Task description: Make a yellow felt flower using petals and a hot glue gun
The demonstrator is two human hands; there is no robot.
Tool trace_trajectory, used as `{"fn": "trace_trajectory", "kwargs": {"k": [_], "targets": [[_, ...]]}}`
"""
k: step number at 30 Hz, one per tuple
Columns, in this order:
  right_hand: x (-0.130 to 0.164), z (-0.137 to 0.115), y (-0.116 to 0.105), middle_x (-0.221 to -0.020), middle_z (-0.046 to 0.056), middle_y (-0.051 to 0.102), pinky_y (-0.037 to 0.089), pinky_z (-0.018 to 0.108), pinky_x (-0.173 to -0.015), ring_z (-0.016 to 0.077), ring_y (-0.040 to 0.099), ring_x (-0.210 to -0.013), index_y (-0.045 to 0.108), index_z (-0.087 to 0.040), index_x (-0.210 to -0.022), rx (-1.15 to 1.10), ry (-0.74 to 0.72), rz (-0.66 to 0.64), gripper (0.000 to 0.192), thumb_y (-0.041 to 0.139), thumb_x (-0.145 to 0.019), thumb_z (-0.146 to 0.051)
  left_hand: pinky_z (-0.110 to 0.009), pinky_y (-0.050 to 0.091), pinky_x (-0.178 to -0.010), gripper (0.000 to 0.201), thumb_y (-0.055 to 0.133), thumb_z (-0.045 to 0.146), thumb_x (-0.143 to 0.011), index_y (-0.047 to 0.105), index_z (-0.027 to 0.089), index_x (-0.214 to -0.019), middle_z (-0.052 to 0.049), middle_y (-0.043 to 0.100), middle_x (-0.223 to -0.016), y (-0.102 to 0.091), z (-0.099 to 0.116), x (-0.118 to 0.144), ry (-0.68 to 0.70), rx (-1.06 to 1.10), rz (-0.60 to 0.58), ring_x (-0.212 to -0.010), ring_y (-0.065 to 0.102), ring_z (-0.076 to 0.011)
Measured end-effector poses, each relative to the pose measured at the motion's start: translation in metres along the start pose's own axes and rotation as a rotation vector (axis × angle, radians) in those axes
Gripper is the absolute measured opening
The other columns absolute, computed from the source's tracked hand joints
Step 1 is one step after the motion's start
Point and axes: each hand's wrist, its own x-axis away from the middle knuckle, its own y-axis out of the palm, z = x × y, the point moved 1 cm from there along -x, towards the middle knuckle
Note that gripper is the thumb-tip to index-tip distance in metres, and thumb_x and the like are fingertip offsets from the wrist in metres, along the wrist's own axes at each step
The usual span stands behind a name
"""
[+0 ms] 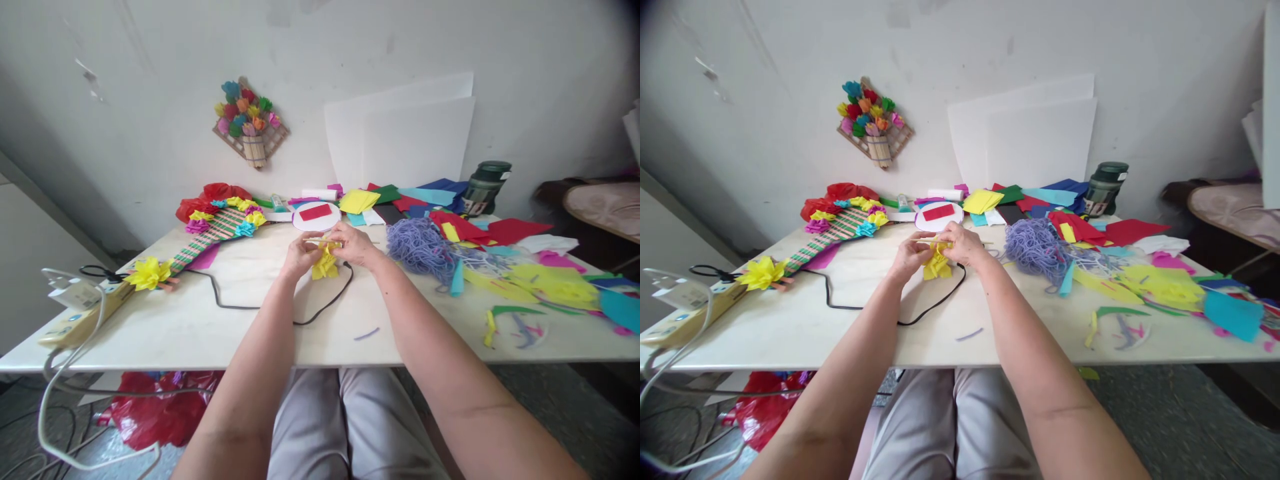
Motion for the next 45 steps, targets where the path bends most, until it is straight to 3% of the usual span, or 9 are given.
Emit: {"fn": "trace_trajectory", "kwargs": {"k": [7,13,25,33,45], "targets": [[-0.002,0.008,0.009,-0.096,-0.001,0.057,0.039,0.022,-0.062,0.0105,0.053,-0.072,0.063,-0.02,-0.066,-0.151,0.002,0.018,0.006,0.066,-0.065,-0.025,-0.02,0.039,-0.053,0.043,0.063,0.021,-0.057,0.06,0.013,-0.1,0.003,0.059,-0.056,0.0,0.0,0.0,-0.012,0.001,0.012,-0.05,0.05,-0.0081],[-0.006,0.012,0.019,-0.089,0.001,0.057,0.043,0.024,-0.062,0.0115,0.054,-0.073,0.049,-0.018,-0.052,-0.281,-0.017,0.098,0.018,0.063,-0.063,-0.022,-0.021,0.043,-0.057,0.035,0.062,0.022,-0.059,0.06,0.015,-0.093,0.001,0.062,-0.066,0.0,0.004,0.002,-0.022,-0.01,0.015,-0.06,0.057,-0.0109],[-0.003,-0.003,0.015,-0.087,0.001,0.061,0.036,0.025,-0.059,0.0111,0.05,-0.066,0.04,-0.018,-0.05,-0.123,0.081,0.134,0.023,0.057,-0.065,-0.021,-0.02,0.038,-0.049,0.026,0.058,0.021,-0.055,0.057,0.015,-0.08,0.002,0.058,-0.058,0.001,0.001,0.0,-0.097,-0.013,0.074,-0.052,0.052,-0.0103],[-0.003,-0.004,0.015,-0.087,0.0,0.062,0.034,0.024,-0.058,0.0111,0.05,-0.066,0.037,-0.018,-0.049,-0.092,0.12,0.15,0.026,0.058,-0.064,-0.022,-0.019,0.036,-0.047,0.032,0.062,0.023,-0.057,0.051,0.018,-0.086,0.006,0.055,-0.053,-0.001,-0.005,-0.002,-0.066,0.027,0.046,-0.046,0.049,-0.0094],[-0.004,-0.007,0.016,-0.092,0.0,0.063,0.034,0.024,-0.057,0.0119,0.053,-0.071,0.045,-0.018,-0.051,-0.024,0.178,0.149,0.022,0.059,-0.067,-0.024,-0.021,0.04,-0.051,0.032,0.07,0.03,-0.054,0.048,0.018,-0.074,0.004,0.056,-0.057,0.002,0.005,0.002,-0.06,0.107,0.038,-0.051,0.053,-0.0102]]}}
